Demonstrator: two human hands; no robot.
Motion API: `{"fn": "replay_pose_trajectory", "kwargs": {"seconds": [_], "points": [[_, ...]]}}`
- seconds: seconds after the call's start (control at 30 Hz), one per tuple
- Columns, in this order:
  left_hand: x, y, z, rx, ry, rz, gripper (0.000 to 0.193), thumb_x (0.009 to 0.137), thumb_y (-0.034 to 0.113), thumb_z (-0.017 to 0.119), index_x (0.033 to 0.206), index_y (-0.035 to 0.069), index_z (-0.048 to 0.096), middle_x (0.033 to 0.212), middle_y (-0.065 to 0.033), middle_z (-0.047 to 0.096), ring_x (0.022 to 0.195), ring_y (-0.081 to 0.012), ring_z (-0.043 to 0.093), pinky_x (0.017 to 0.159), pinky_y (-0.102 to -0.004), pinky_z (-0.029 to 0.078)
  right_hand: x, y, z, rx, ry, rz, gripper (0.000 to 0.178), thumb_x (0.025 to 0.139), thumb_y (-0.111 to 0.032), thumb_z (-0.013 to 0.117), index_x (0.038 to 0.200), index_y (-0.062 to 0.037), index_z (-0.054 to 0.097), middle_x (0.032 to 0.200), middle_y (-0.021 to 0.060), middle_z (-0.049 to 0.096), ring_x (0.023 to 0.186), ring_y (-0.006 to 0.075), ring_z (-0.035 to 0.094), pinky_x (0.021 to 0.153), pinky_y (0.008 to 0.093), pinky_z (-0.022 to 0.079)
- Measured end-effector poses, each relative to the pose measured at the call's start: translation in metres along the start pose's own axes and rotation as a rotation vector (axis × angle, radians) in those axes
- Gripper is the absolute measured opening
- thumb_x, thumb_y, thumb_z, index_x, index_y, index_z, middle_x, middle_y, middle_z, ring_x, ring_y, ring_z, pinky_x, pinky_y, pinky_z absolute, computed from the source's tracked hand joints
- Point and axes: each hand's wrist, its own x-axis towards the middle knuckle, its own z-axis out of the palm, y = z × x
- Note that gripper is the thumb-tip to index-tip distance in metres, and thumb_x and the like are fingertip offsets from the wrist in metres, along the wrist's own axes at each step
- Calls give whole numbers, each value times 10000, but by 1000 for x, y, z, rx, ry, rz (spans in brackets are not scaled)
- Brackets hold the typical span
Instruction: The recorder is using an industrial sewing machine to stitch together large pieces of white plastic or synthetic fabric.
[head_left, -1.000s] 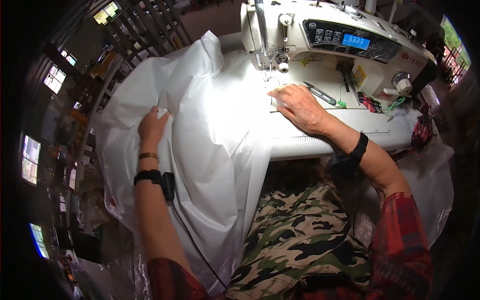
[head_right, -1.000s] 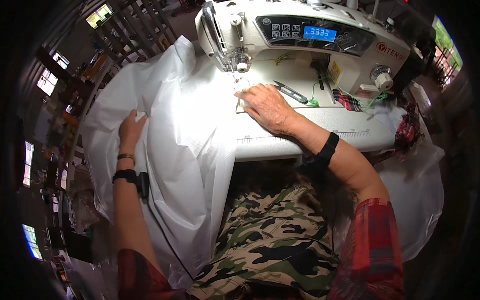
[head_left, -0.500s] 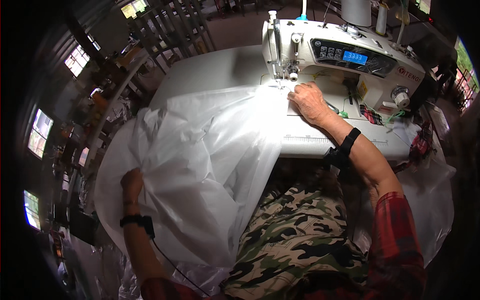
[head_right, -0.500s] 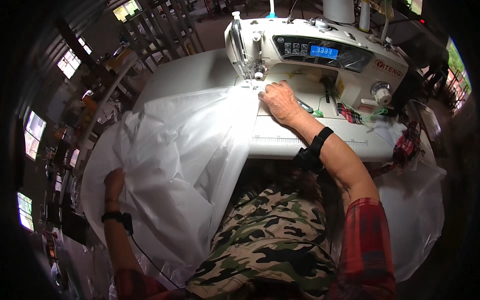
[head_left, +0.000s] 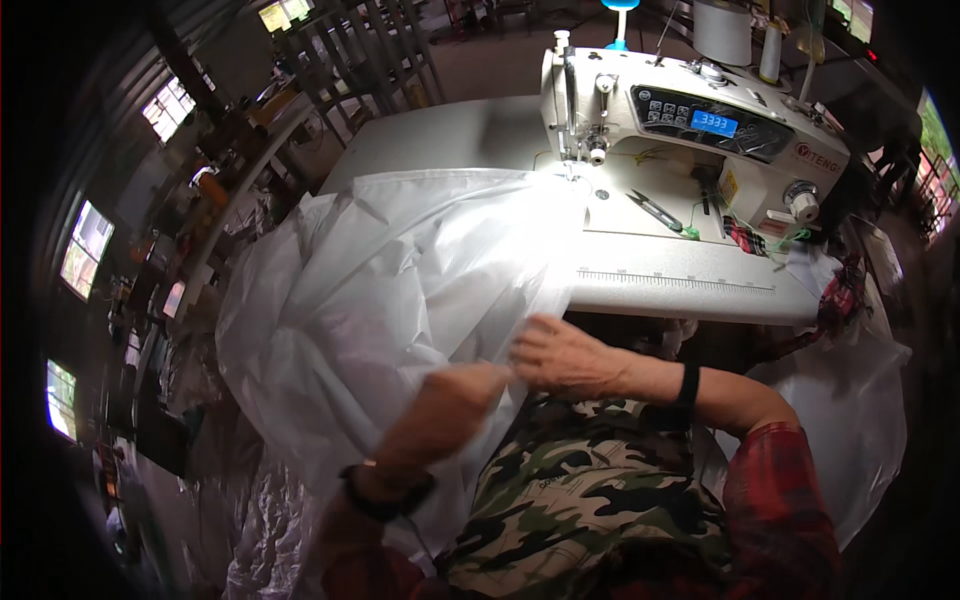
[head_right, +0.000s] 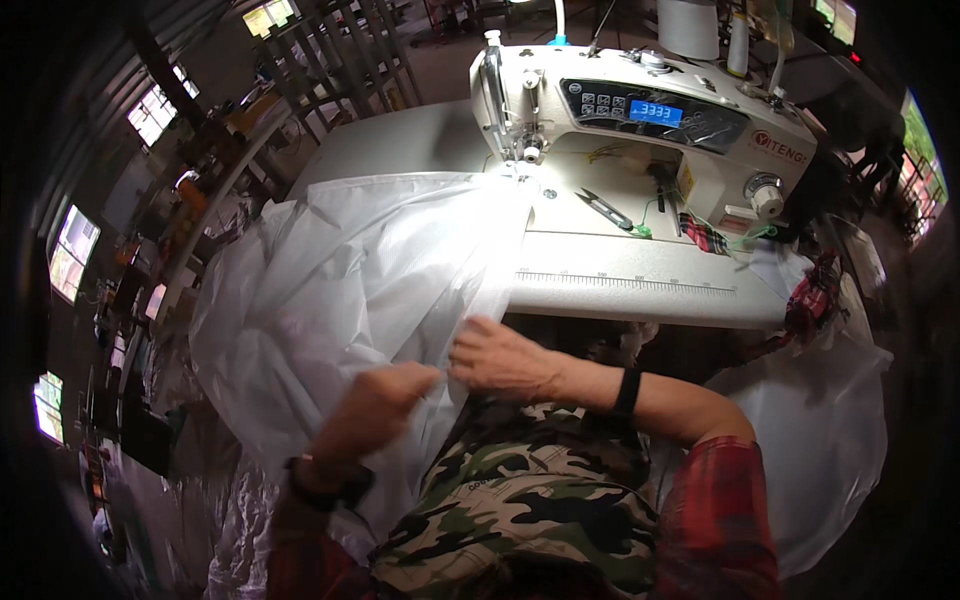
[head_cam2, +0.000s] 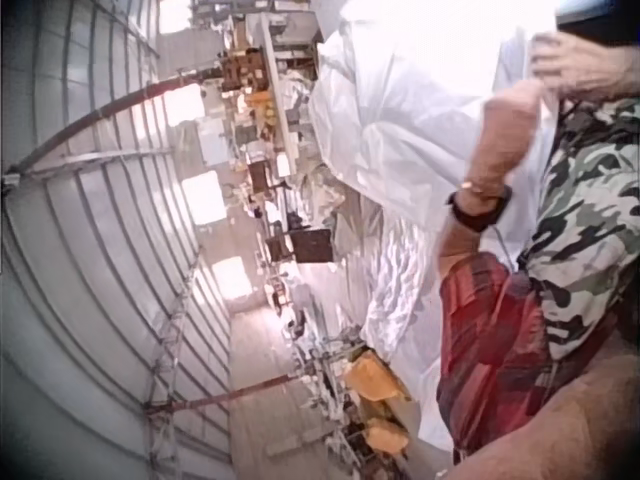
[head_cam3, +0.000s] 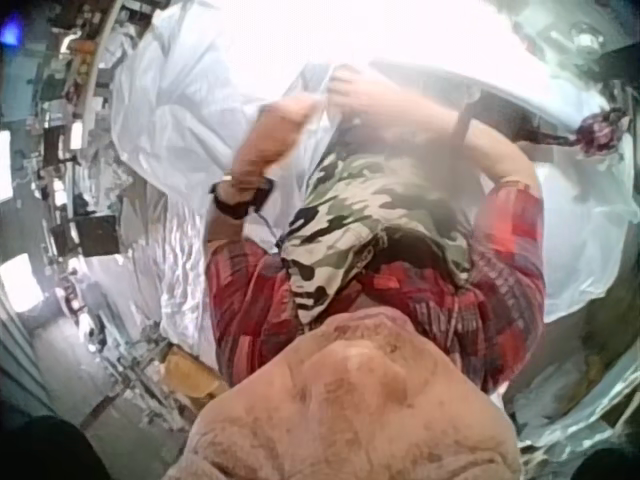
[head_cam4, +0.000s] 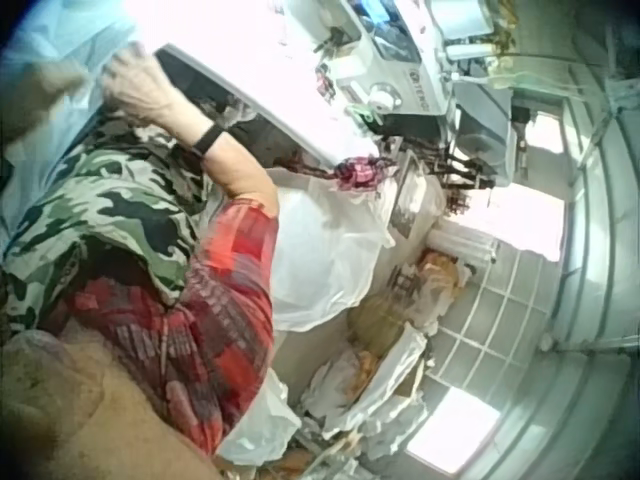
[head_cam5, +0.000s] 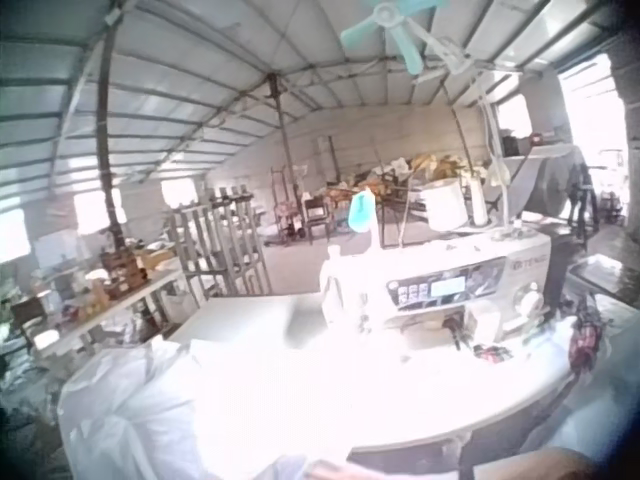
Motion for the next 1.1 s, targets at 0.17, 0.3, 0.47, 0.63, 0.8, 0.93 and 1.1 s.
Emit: {"fn": "replay_pose_trajectory", "kwargs": {"seconds": [0.17,0.3,0.47,0.63,0.8,0.93,1.1], "points": [[-29,-14,94,23,188,-337,90,901,51,536,978,28,575,868,-178,620,811,-393,619,717,-457,489,-2,-25,35,58,-121,-124,108,767,-210,621,820,-116,630,849,19,571,943,204,532,1026,421,332],[-52,-44,102,28,111,-468,167,875,115,619,1022,42,588,1024,-181,609,950,-391,600,810,-468,484,-13,-19,17,283,-28,-101,105,766,-202,622,839,-133,650,852,5,588,922,182,545,914,367,393],[-151,-145,98,-192,346,-641,395,913,133,582,1284,3,549,1317,-206,543,1237,-376,488,1079,-414,378,8,-15,-113,334,505,7,183,730,-164,693,887,-85,640,936,17,668,808,191,609,738,350,465],[-146,-160,-2,618,188,-632,399,948,192,583,1281,-25,552,1261,-175,619,1145,-281,583,1035,-361,423,-26,-32,-87,330,-96,24,96,843,-182,650,905,-110,641,807,14,607,742,140,575,669,321,446],[-40,-54,18,-406,71,-635,185,887,152,686,930,-27,705,823,-123,716,772,-152,666,703,-314,515,-50,-38,-44,327,-265,171,163,776,-147,665,930,-117,623,791,16,566,790,198,587,694,327,441],[-18,-55,112,-342,274,-344,349,901,202,666,1152,-40,642,1091,-176,698,985,-287,669,872,-352,506,-30,-46,-57,405,-154,132,284,671,-124,702,944,-114,624,780,16,550,773,194,579,677,336,445],[-33,-121,182,-462,245,-712,439,924,279,631,1256,-6,599,1259,-186,633,1156,-355,596,987,-387,456,-34,-42,-52,434,-54,135,254,663,-102,697,909,-112,633,735,15,527,732,195,569,640,336,436]]}}
